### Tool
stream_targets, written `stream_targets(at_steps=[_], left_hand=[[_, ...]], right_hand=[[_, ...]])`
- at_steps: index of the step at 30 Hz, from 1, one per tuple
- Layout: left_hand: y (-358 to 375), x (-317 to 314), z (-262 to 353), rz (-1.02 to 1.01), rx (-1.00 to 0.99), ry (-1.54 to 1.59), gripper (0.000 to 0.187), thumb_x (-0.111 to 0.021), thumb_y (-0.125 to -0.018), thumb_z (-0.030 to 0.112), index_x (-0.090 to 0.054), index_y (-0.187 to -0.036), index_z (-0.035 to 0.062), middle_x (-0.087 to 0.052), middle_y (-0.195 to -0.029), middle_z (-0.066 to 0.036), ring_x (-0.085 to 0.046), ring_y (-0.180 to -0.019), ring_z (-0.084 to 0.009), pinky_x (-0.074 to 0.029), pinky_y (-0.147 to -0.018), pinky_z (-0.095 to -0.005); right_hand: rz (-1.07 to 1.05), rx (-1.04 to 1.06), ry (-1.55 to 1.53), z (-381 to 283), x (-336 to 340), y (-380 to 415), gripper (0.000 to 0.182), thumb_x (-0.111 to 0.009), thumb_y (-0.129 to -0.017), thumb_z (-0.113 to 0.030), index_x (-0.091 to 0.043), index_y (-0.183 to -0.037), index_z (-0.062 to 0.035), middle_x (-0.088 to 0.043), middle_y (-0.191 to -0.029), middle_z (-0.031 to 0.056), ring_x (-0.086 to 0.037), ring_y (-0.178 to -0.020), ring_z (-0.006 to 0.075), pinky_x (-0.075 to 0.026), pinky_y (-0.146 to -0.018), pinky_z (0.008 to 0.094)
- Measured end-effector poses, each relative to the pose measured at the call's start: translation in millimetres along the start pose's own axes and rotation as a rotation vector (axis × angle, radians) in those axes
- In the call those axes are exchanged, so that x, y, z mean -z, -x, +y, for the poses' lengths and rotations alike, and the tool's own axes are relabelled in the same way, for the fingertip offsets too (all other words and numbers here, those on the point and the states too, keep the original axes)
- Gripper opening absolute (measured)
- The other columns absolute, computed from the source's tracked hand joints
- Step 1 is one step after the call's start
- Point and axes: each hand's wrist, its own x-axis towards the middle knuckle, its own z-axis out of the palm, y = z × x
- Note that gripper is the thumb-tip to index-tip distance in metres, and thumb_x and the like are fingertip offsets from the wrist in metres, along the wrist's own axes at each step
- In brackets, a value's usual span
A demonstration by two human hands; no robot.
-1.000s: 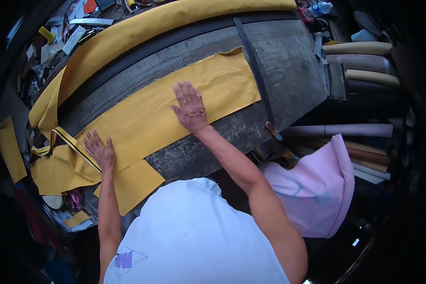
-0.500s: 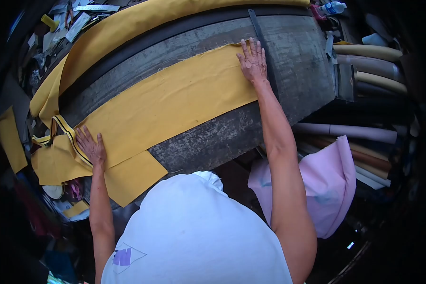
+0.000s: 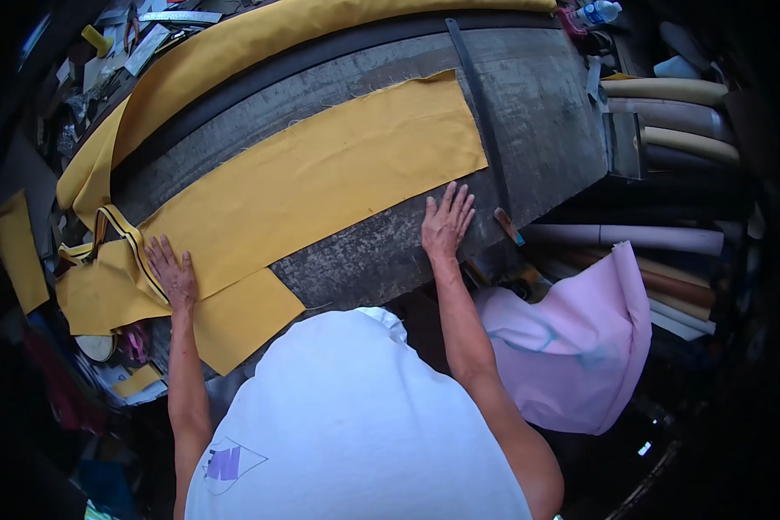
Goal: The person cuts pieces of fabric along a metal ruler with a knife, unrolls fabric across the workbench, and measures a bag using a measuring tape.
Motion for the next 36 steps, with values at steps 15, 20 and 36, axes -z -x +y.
stream_targets(at_steps=[15,20,36], left_hand=[[235.0,55.3,-17.0,0.023,1.073,0.346,0.056,-0.069,-0.085,0.022,-0.049,-0.129,-0.0062,-0.055,-0.117,-0.022,-0.052,-0.114,-0.0381,-0.041,-0.099,-0.0474],[222.8,41.4,-15.3,-0.027,1.142,0.566,0.05,-0.071,-0.083,0.023,-0.055,-0.12,-0.0068,-0.061,-0.108,-0.023,-0.055,-0.109,-0.0392,-0.042,-0.098,-0.0481],[212.7,53.4,-12.4,-0.108,0.876,0.754,0.029,-0.063,-0.089,0.017,-0.059,-0.106,-0.0063,-0.067,-0.099,-0.027,-0.065,-0.095,-0.0446,-0.05,-0.084,-0.0505]], right_hand=[[-0.813,0.328,-0.821,-179.5,28.3,175.5,0.046,-0.065,-0.091,-0.02,-0.056,-0.127,0.007,-0.07,-0.105,0.02,-0.07,-0.096,0.027,-0.055,-0.083,0.0357],[-0.83,0.158,-0.719,-203.5,23.5,178.2,0.051,-0.072,-0.085,-0.028,-0.06,-0.121,0.0053,-0.07,-0.102,0.0157,-0.067,-0.093,0.0236,-0.052,-0.084,0.035],[-0.612,0.284,-0.747,-220.6,4.1,186.5,0.042,-0.07,-0.083,-0.02,-0.056,-0.115,0.0027,-0.068,-0.09,0.0151,-0.067,-0.08,0.0243,-0.053,-0.074,0.0369]])
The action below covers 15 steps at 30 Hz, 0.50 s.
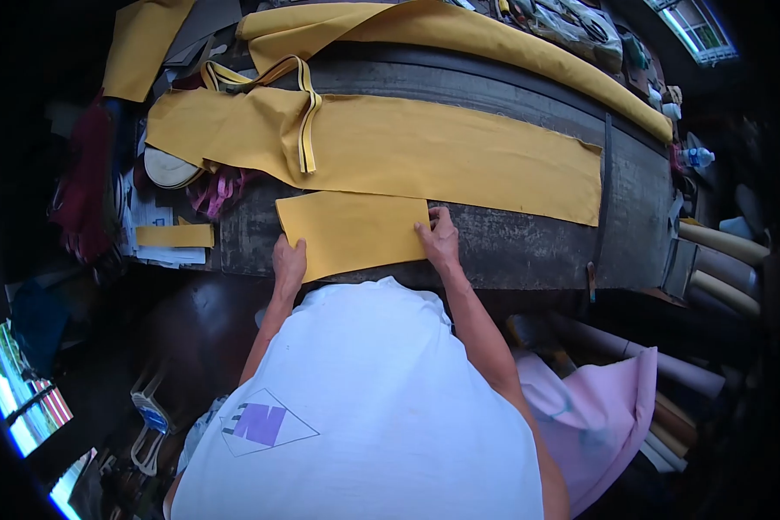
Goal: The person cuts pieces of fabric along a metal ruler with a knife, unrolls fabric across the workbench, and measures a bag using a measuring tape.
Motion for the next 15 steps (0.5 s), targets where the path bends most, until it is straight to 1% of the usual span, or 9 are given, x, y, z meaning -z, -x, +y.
stream_targets(at_steps=[3,4,5,7,8,9,12,13,15], left_hand=[[-7.7,19.8,-11.8,-0.016,-0.103,0.116,0.022,-0.062,-0.09,0.01,-0.062,-0.103,-0.0078,-0.066,-0.099,-0.027,-0.064,-0.096,-0.0441,-0.049,-0.083,-0.0487],[-6.3,43.0,1.0,0.008,-0.053,0.096,0.021,-0.063,-0.089,0.005,-0.061,-0.106,-0.0081,-0.065,-0.1,-0.027,-0.063,-0.097,-0.0436,-0.048,-0.083,-0.0469],[-20.3,56.0,-20.9,0.019,-0.062,0.071,0.021,-0.063,-0.089,0.004,-0.061,-0.106,-0.0082,-0.064,-0.102,-0.027,-0.063,-0.098,-0.0437,-0.048,-0.084,-0.0468],[-44.3,86.8,-58.3,0.093,-0.124,0.009,0.023,-0.065,-0.09,0.006,-0.061,-0.108,-0.0071,-0.063,-0.102,-0.027,-0.062,-0.098,-0.0439,-0.048,-0.084,-0.048],[-57.6,101.4,-79.0,0.071,-0.151,-0.072,0.027,-0.065,-0.09,0.005,-0.059,-0.113,-0.0057,-0.061,-0.105,-0.027,-0.061,-0.099,-0.0437,-0.048,-0.085,-0.0486],[-58.9,109.3,-79.8,0.123,-0.139,-0.204,0.033,-0.065,-0.089,0.007,-0.057,-0.119,-0.0045,-0.058,-0.109,-0.025,-0.059,-0.102,-0.0433,-0.047,-0.087,-0.0487],[-52.3,113.3,-76.8,0.304,-0.197,-0.539,0.046,-0.067,-0.088,0.011,-0.052,-0.13,-0.0018,-0.052,-0.118,-0.022,-0.054,-0.108,-0.041,-0.045,-0.092,-0.0484],[-47.3,108.7,-75.8,0.367,-0.23,-0.639,0.05,-0.067,-0.088,0.012,-0.05,-0.133,-0.001,-0.051,-0.121,-0.02,-0.052,-0.111,-0.0401,-0.045,-0.093,-0.0483],[-40.4,103.7,-74.0,0.349,-0.211,-0.676,0.053,-0.068,-0.087,0.014,-0.05,-0.135,-0.001,-0.049,-0.123,-0.019,-0.05,-0.113,-0.0386,-0.044,-0.095,-0.0479]], right_hand=[[-0.072,-0.05,-0.096,-9.0,-8.6,13.4,0.039,-0.07,-0.086,-0.015,-0.056,-0.117,0.0021,-0.066,-0.085,0.0086,-0.064,-0.077,0.0158,-0.052,-0.07,0.0315],[-0.116,-0.075,-0.14,-16.5,-14.7,21.7,0.038,-0.071,-0.087,-0.014,-0.055,-0.118,0.0018,-0.065,-0.085,0.0063,-0.062,-0.076,0.0131,-0.052,-0.069,0.0298],[-0.182,-0.063,-0.121,-24.2,-24.4,30.1,0.039,-0.07,-0.087,-0.014,-0.055,-0.119,0.0024,-0.065,-0.086,0.0062,-0.062,-0.077,0.0121,-0.051,-0.07,0.0291],[-0.358,-0.002,-0.136,-39.1,-53.4,41.4,0.039,-0.068,-0.09,-0.013,-0.052,-0.122,0.0016,-0.067,-0.09,0.0084,-0.063,-0.082,0.0124,-0.052,-0.073,0.0288],[-0.429,0.053,-0.169,-42.8,-67.6,45.2,0.038,-0.066,-0.091,-0.012,-0.051,-0.123,0.0015,-0.067,-0.091,0.0094,-0.064,-0.082,0.0127,-0.052,-0.074,0.0289],[-0.491,0.041,-0.096,-47.8,-73.1,45.0,0.035,-0.063,-0.093,-0.01,-0.05,-0.124,0.0019,-0.068,-0.092,0.0111,-0.065,-0.082,0.0138,-0.053,-0.074,0.0297],[-0.503,-0.055,-0.063,-55.4,-75.0,40.5,0.036,-0.063,-0.092,-0.011,-0.052,-0.123,0.0032,-0.07,-0.09,0.0163,-0.07,-0.081,0.0193,-0.054,-0.075,0.0331],[-0.491,-0.049,-0.06,-53.0,-75.6,39.8,0.034,-0.062,-0.093,-0.012,-0.052,-0.122,0.0031,-0.07,-0.089,0.0147,-0.069,-0.078,0.0181,-0.054,-0.073,0.0325],[-0.476,-0.058,-0.096,-49.3,-77.1,41.7,0.032,-0.062,-0.094,-0.012,-0.053,-0.121,0.0029,-0.07,-0.088,0.0138,-0.069,-0.078,0.0174,-0.054,-0.073,0.0321]])
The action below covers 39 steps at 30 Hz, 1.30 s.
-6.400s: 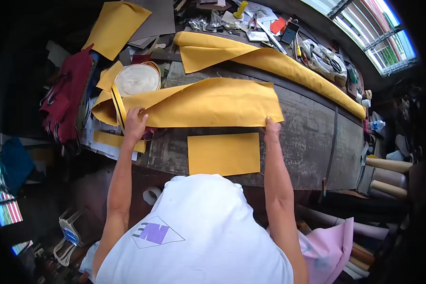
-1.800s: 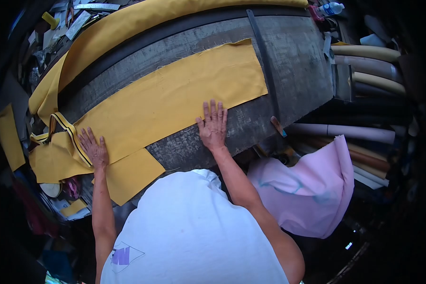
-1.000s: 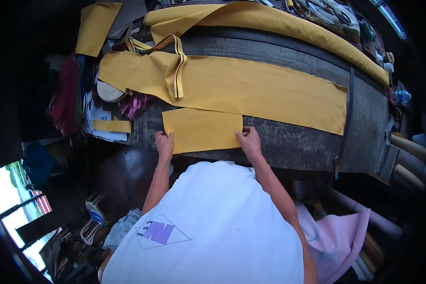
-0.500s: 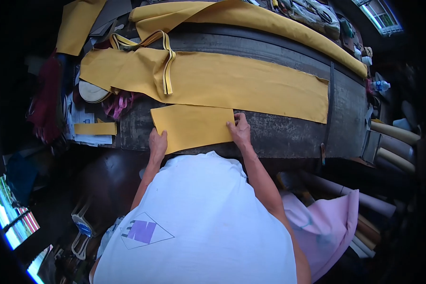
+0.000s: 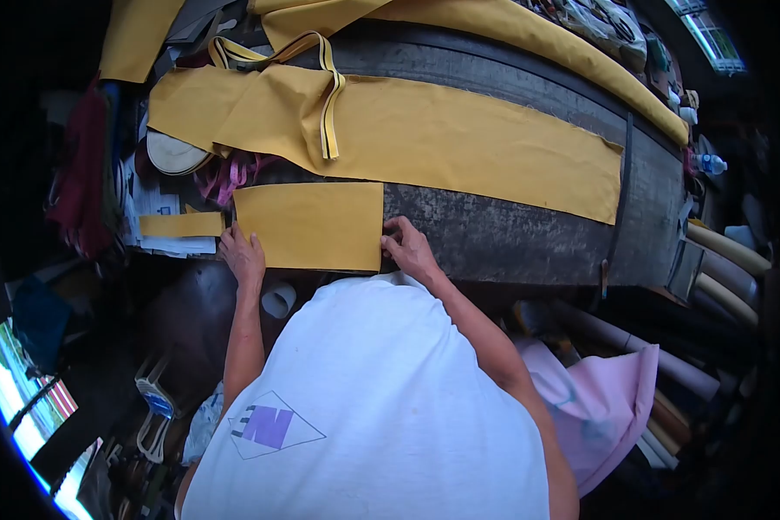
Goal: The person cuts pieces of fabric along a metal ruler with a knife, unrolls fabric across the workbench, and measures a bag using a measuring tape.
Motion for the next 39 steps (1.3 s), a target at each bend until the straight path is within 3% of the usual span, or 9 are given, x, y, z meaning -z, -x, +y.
stream_targets(at_steps=[8,15,16,20,23,25,28,33,39], left_hand=[[8.0,-2.0,11.9,0.116,0.065,0.095,0.048,-0.07,-0.085,0.013,-0.052,-0.128,0.0038,-0.05,-0.12,-0.014,-0.05,-0.114,-0.0344,-0.043,-0.095,-0.0473],[1.9,-3.2,7.0,0.076,0.098,0.303,0.036,-0.067,-0.087,0.01,-0.056,-0.121,0.0045,-0.058,-0.104,-0.012,-0.053,-0.107,-0.0315,-0.042,-0.091,-0.0486],[-0.2,-0.7,7.1,0.099,0.009,0.292,0.024,-0.062,-0.091,0.008,-0.06,-0.114,0.0021,-0.056,-0.101,-0.015,-0.055,-0.099,-0.0336,-0.043,-0.086,-0.0478],[-4.0,15.0,14.2,0.027,-0.04,0.432,0.016,-0.057,-0.096,0.008,-0.061,-0.106,-0.003,-0.053,-0.095,-0.018,-0.056,-0.089,-0.0393,-0.046,-0.078,-0.0476],[-8.5,6.6,3.0,-0.049,0.018,0.271,0.016,-0.057,-0.096,0.008,-0.06,-0.106,-0.0038,-0.055,-0.097,-0.02,-0.057,-0.091,-0.0407,-0.046,-0.078,-0.0476],[-11.2,5.8,2.0,-0.059,0.086,0.258,0.027,-0.061,-0.093,0.011,-0.057,-0.117,-0.0024,-0.055,-0.106,-0.021,-0.056,-0.1,-0.0409,-0.046,-0.084,-0.0471],[-6.0,19.2,34.4,0.109,0.197,0.059,0.054,-0.068,-0.088,0.016,-0.047,-0.136,0.0017,-0.049,-0.123,-0.021,-0.049,-0.117,-0.0404,-0.041,-0.1,-0.0496],[1.8,-2.2,111.7,0.107,-0.013,0.29,0.046,-0.066,-0.088,0.011,-0.052,-0.13,0.0007,-0.052,-0.12,-0.02,-0.051,-0.115,-0.0379,-0.042,-0.1,-0.0475],[30.9,-20.1,276.5,-0.043,-0.178,0.512,0.041,-0.066,-0.087,0.011,-0.056,-0.126,0.0008,-0.054,-0.122,-0.019,-0.052,-0.117,-0.037,-0.043,-0.102,-0.0452]], right_hand=[[0.008,-0.014,0.045,-4.7,-3.0,3.2,0.029,-0.06,-0.097,-0.011,-0.052,-0.122,0.0014,-0.066,-0.088,0.0098,-0.064,-0.079,0.0143,-0.053,-0.072,0.0299],[0.035,0.041,0.098,1.9,-0.1,11.9,0.034,-0.062,-0.093,-0.012,-0.054,-0.123,0.0018,-0.07,-0.088,0.0149,-0.068,-0.077,0.0199,-0.054,-0.075,0.0333],[0.033,0.036,0.106,4.4,1.3,12.4,0.034,-0.062,-0.093,-0.012,-0.053,-0.124,0.0018,-0.07,-0.088,0.0151,-0.068,-0.077,0.0202,-0.054,-0.075,0.0336],[0.018,0.015,0.131,10.5,9.3,16.0,0.035,-0.062,-0.093,-0.014,-0.054,-0.123,0.0014,-0.07,-0.089,0.0165,-0.068,-0.082,0.0218,-0.054,-0.077,0.0347],[0.034,0.039,0.153,14.1,25.0,23.8,0.033,-0.063,-0.094,-0.016,-0.056,-0.121,0.0015,-0.07,-0.091,0.0167,-0.069,-0.085,0.0237,-0.054,-0.079,0.0369],[0.082,0.058,0.141,20.9,47.2,32.0,0.032,-0.063,-0.094,-0.016,-0.057,-0.119,0.0016,-0.07,-0.091,0.0167,-0.069,-0.084,0.0241,-0.054,-0.079,0.0377],[0.23,0.009,0.044,39.7,100.4,45.2,0.029,-0.061,-0.095,-0.017,-0.058,-0.118,0.0014,-0.069,-0.092,0.0102,-0.067,-0.081,0.0165,-0.053,-0.074,0.0311],[0.507,-0.035,-0.168,107.9,218.7,62.2,0.024,-0.061,-0.095,-0.016,-0.062,-0.113,-0.0003,-0.068,-0.088,0.0062,-0.066,-0.078,0.0119,-0.053,-0.067,0.0258],[0.519,-0.053,-0.188,149.2,333.7,83.9,0.02,-0.06,-0.097,-0.016,-0.061,-0.112,-0.0016,-0.066,-0.09,0.004,-0.064,-0.077,0.0104,-0.052,-0.067,0.0239]])
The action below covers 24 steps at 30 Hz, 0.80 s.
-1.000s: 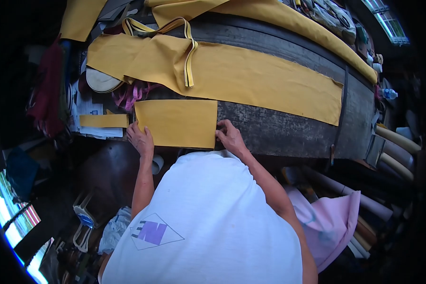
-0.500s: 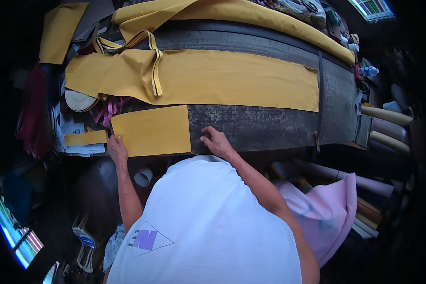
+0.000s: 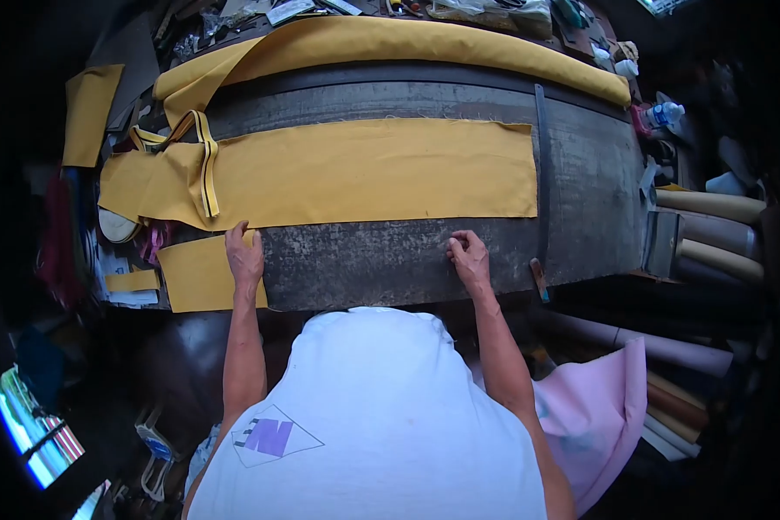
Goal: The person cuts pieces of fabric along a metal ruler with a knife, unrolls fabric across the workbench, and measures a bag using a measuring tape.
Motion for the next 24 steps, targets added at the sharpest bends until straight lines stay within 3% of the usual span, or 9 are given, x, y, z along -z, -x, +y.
stream_targets(at_steps=[4,8,9,12,15,18,20,23,24], left_hand=[[-24.1,-28.9,35.2,-0.115,-0.135,-0.067,0.047,-0.067,-0.087,0.015,-0.055,-0.13,0.0012,-0.052,-0.131,-0.02,-0.049,-0.124,-0.0376,-0.041,-0.106,-0.0457],[-75.3,-31.3,2.1,-0.133,-0.158,-0.335,0.055,-0.067,-0.089,0.025,-0.051,-0.137,0.0022,-0.045,-0.141,-0.02,-0.042,-0.133,-0.0389,-0.037,-0.11,-0.0485],[-92.5,-27.0,-12.4,-0.147,-0.168,-0.42,0.058,-0.066,-0.09,0.028,-0.049,-0.14,0.0028,-0.043,-0.145,-0.02,-0.039,-0.135,-0.0393,-0.035,-0.111,-0.0493],[-142.9,-11.2,-46.0,-0.155,-0.172,-0.603,0.062,-0.063,-0.093,0.034,-0.045,-0.145,0.0043,-0.039,-0.148,-0.022,-0.034,-0.139,-0.0412,-0.031,-0.115,-0.0505],[-194.8,10.7,-66.9,-0.167,-0.203,-0.682,0.062,-0.062,-0.094,0.034,-0.044,-0.146,0.0052,-0.034,-0.152,-0.022,-0.025,-0.145,-0.0421,-0.028,-0.117,-0.0513],[-243.7,27.8,-72.0,-0.195,-0.254,-0.807,0.063,-0.063,-0.094,0.032,-0.042,-0.148,0.0075,-0.033,-0.154,-0.019,-0.021,-0.147,-0.0416,-0.026,-0.118,-0.0521],[-273.1,48.4,-75.8,-0.189,-0.264,-0.898,0.064,-0.064,-0.092,0.029,-0.04,-0.148,0.0087,-0.033,-0.155,-0.019,-0.02,-0.148,-0.0413,-0.025,-0.118,-0.054],[-304.7,88.6,-90.5,-0.086,-0.303,-1.086,0.061,-0.064,-0.09,0.024,-0.044,-0.145,0.0094,-0.034,-0.154,-0.02,-0.022,-0.147,-0.0446,-0.025,-0.116,-0.0584],[-303.4,98.3,-86.8,0.004,-0.315,-1.016,0.059,-0.064,-0.089,0.023,-0.046,-0.143,0.009,-0.036,-0.153,-0.021,-0.024,-0.146,-0.0445,-0.026,-0.115,-0.058]], right_hand=[[0.003,0.044,0.108,-5.2,29.9,-17.9,0.022,-0.061,-0.096,-0.016,-0.061,-0.11,-0.0001,-0.067,-0.087,0.0045,-0.064,-0.075,0.01,-0.052,-0.067,0.0241],[0.024,0.077,0.091,-12.9,33.5,-29.1,0.023,-0.062,-0.094,-0.015,-0.063,-0.11,0.0013,-0.067,-0.087,0.0048,-0.065,-0.075,0.0111,-0.052,-0.067,0.0243],[0.082,0.088,0.068,-9.4,34.5,-32.9,0.025,-0.063,-0.092,-0.017,-0.065,-0.107,0.003,-0.071,-0.084,0.0099,-0.07,-0.077,0.0165,-0.054,-0.069,0.0315],[0.248,0.16,0.266,5.7,45.3,-47.7,0.024,-0.062,-0.093,-0.013,-0.063,-0.112,0.0013,-0.067,-0.09,0.0092,-0.066,-0.073,0.0171,-0.054,-0.068,0.03],[0.43,0.297,0.438,-2.6,59.0,-62.5,0.032,-0.063,-0.091,-0.015,-0.062,-0.119,-0.0005,-0.063,-0.103,0.0181,-0.065,-0.091,0.0312,-0.052,-0.083,0.041],[0.512,0.483,0.809,-4.0,77.5,-90.0,0.037,-0.064,-0.091,-0.018,-0.06,-0.124,-0.0032,-0.056,-0.111,0.0191,-0.058,-0.102,0.0357,-0.048,-0.091,0.0444],[0.52,0.303,0.898,-9.9,91.8,-107.8,0.04,-0.064,-0.092,-0.022,-0.059,-0.127,-0.0045,-0.055,-0.115,0.0194,-0.053,-0.112,0.0381,-0.045,-0.096,0.0457],[0.555,0.238,0.935,4.7,120.0,-137.9,0.048,-0.065,-0.092,-0.03,-0.057,-0.133,-0.0068,-0.053,-0.124,0.0188,-0.051,-0.116,0.0383,-0.042,-0.101,0.0471],[0.557,0.201,0.956,5.3,124.9,-142.9,0.051,-0.065,-0.092,-0.032,-0.055,-0.136,-0.0087,-0.052,-0.127,0.019,-0.049,-0.119,0.0384,-0.041,-0.102,0.0471]])
